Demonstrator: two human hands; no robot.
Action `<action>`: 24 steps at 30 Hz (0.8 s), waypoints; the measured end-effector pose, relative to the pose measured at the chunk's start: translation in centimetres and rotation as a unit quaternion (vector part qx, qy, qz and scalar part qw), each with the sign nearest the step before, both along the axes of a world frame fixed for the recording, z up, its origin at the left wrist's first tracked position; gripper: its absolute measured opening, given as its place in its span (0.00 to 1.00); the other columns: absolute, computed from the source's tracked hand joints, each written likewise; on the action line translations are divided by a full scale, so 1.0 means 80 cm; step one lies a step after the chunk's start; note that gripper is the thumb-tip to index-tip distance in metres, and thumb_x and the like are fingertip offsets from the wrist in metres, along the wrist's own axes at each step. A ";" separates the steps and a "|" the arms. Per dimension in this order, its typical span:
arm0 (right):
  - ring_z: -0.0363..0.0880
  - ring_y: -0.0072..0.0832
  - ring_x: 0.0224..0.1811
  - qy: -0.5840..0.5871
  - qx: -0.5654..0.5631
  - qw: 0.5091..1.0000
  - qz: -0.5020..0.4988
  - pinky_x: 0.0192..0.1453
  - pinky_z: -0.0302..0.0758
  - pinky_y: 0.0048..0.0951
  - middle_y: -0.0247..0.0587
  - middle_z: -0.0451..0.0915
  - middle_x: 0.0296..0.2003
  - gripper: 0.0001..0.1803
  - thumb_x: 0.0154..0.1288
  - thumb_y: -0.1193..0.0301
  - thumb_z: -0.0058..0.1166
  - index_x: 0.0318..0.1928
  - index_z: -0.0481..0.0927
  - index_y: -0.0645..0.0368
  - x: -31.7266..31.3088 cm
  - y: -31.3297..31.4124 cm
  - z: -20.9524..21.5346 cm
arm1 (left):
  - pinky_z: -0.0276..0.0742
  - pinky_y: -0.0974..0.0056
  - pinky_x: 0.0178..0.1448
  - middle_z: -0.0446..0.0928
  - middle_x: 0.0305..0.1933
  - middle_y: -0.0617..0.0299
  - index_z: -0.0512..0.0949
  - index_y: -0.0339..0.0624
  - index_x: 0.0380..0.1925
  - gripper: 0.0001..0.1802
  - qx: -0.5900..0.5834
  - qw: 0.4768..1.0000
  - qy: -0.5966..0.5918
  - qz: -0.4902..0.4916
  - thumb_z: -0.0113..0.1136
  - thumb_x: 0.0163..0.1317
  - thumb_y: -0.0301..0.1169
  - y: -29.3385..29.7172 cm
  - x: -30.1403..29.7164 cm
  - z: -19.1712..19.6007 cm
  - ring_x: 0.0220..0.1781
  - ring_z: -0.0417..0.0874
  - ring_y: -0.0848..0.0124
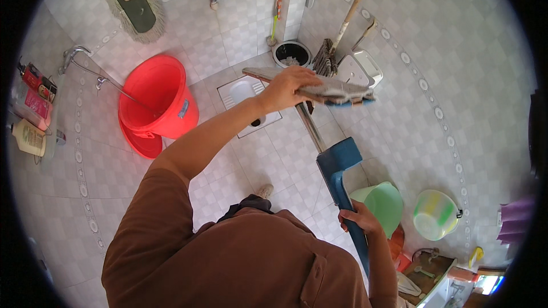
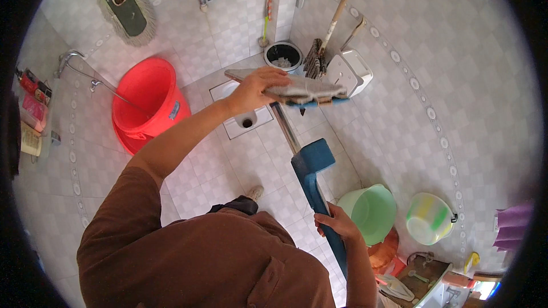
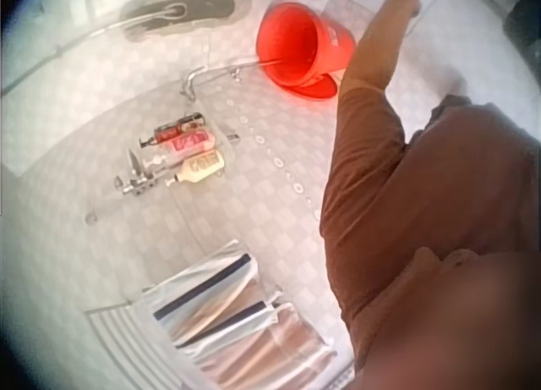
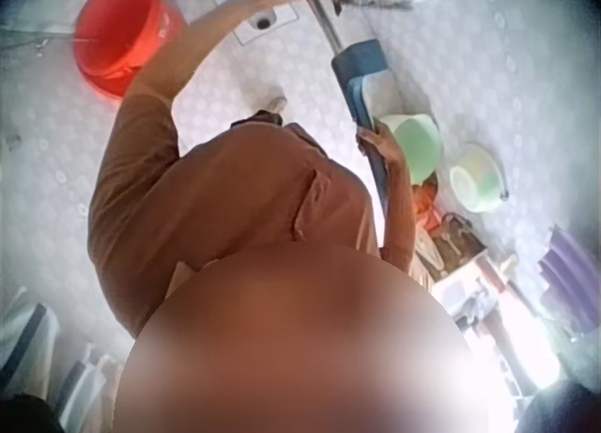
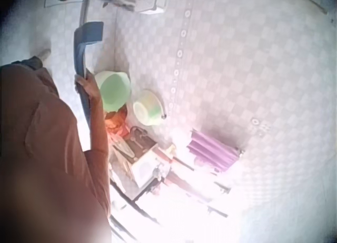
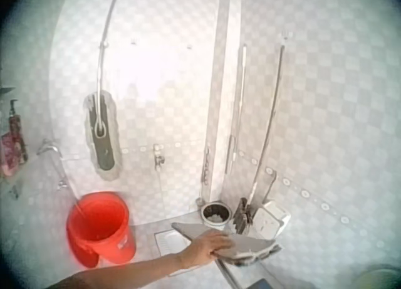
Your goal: The person assembles a flat mop by attaching a grey microfiber pad to a blue mop head. They repeatedly detach and reattach the pad, adjusting its position and orientation on the mop head throughout the clip.
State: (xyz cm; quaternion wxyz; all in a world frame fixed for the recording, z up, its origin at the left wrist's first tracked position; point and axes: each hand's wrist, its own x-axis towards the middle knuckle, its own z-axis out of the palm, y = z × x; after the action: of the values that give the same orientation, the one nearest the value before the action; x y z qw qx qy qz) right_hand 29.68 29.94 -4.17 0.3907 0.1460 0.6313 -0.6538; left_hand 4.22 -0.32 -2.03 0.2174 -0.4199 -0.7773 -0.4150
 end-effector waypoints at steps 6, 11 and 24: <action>0.72 0.23 0.17 -0.004 0.010 1.000 0.004 0.22 0.70 0.25 0.36 0.74 0.22 0.12 0.59 0.67 0.60 0.34 0.71 0.61 0.000 -0.008 0.000 | 0.56 0.47 0.69 0.77 0.53 0.68 0.79 0.53 0.48 0.32 -0.124 0.991 0.045 0.022 0.63 0.37 0.17 0.008 0.023 -0.026 0.64 0.68 0.61; 0.72 0.23 0.17 -0.007 0.015 1.000 -0.010 0.22 0.69 0.25 0.36 0.73 0.22 0.13 0.60 0.68 0.59 0.36 0.70 0.61 0.003 -0.021 -0.005 | 0.57 0.48 0.68 0.77 0.54 0.67 0.78 0.53 0.50 0.34 -0.092 0.992 0.024 0.084 0.63 0.37 0.17 0.015 0.036 -0.035 0.64 0.66 0.58; 0.72 0.22 0.17 0.010 0.073 0.997 0.020 0.22 0.71 0.24 0.36 0.74 0.21 0.18 0.55 0.68 0.63 0.40 0.71 0.64 0.013 -0.030 -0.019 | 0.76 0.70 0.44 0.80 0.38 0.60 0.76 0.36 0.49 0.23 0.093 0.944 -0.288 0.132 0.68 0.53 0.31 -0.028 -0.012 -0.057 0.39 0.80 0.75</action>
State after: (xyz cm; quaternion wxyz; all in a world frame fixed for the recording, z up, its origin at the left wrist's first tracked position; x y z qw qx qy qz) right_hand 30.75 27.53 -5.65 0.3855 0.1546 0.6844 -0.5992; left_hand 3.28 -2.58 -6.57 0.0750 -0.1538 -0.8131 -0.5564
